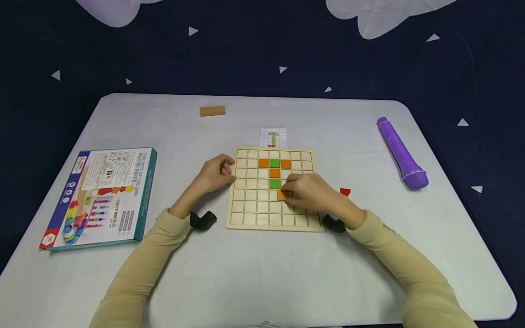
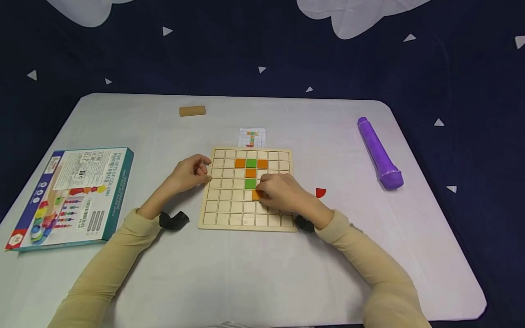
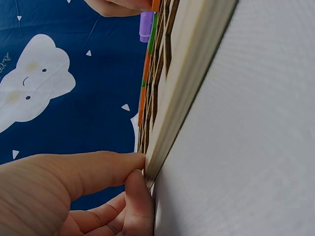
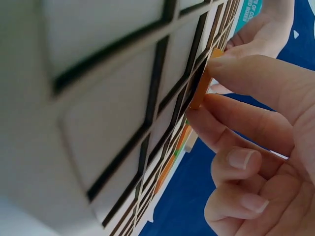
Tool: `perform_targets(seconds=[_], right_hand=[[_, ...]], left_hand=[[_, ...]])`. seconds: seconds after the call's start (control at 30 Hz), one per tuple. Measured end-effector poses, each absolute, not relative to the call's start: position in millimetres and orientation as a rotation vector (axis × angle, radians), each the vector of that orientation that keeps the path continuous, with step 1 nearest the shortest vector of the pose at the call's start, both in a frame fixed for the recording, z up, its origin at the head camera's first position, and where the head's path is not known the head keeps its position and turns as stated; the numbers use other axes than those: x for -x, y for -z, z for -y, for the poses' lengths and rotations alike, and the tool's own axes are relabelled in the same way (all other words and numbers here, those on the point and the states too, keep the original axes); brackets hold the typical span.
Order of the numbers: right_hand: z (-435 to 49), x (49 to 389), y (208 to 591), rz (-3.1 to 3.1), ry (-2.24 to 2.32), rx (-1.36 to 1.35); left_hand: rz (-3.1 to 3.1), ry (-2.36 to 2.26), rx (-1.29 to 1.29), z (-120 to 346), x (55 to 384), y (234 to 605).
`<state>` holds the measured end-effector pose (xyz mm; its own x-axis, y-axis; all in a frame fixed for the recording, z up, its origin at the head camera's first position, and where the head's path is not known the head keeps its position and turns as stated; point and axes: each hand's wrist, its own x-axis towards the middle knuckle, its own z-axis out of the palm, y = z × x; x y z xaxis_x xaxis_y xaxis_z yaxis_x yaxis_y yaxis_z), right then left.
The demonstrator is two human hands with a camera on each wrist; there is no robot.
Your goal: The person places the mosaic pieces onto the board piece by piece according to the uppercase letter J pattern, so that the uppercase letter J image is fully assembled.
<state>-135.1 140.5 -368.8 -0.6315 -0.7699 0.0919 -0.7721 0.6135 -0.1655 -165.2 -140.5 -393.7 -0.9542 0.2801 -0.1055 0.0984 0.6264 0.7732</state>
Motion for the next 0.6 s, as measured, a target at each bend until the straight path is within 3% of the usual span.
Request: perform_targets(seconds=[0.6], right_hand=[[-127,135,367,2.817,-0.258,-1.350]], left_hand=[[-2.634,-1.240,-0.312,140,166,394]])
